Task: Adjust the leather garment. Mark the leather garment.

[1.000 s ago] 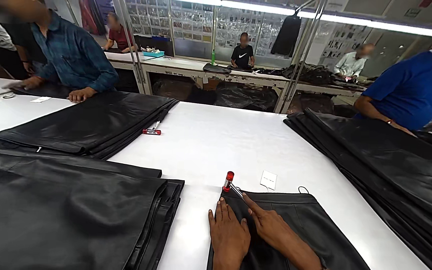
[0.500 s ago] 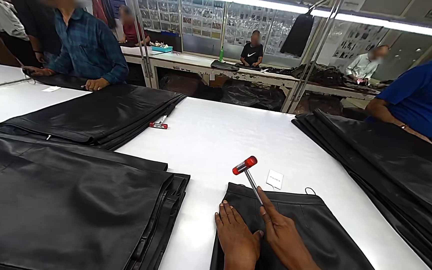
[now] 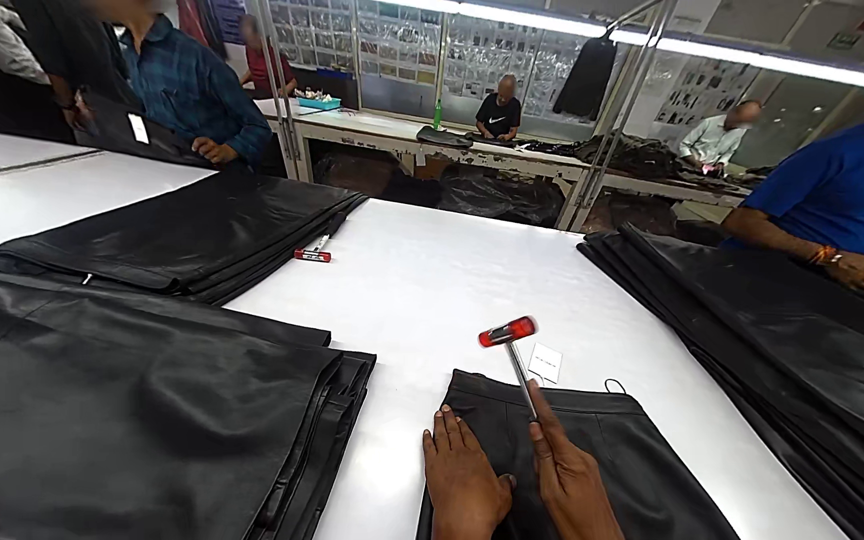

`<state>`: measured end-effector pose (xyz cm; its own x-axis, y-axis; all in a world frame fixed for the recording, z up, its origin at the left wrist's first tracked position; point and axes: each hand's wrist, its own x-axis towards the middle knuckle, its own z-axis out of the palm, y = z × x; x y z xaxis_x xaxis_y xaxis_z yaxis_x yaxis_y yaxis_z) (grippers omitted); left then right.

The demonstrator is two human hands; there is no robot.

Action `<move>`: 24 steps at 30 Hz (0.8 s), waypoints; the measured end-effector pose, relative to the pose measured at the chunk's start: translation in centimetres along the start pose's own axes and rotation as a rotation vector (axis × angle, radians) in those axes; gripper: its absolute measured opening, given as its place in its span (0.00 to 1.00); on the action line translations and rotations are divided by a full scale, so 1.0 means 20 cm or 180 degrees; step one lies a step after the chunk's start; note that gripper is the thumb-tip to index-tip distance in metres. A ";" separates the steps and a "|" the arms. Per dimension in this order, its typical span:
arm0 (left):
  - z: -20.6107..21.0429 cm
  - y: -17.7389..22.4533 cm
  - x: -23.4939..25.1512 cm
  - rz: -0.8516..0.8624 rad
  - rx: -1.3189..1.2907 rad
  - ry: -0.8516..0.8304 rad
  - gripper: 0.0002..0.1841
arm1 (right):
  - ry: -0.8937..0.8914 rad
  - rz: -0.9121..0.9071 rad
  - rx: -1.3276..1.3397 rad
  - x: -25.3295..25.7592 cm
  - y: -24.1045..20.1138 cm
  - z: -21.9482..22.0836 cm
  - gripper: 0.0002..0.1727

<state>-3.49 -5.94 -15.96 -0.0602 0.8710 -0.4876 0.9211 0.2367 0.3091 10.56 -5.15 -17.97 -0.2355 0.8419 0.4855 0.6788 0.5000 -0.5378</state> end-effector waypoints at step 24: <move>0.01 0.02 0.00 -0.0017 0.0035 0.0100 0.55 | -0.0429 0.0244 -0.0615 0.06 0.01 0.11 0.29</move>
<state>-3.04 -6.04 -16.05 -0.0771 0.8828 -0.4634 0.9249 0.2369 0.2973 8.80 -3.62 -19.04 -0.2599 0.9018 0.3452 0.8157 0.3964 -0.4214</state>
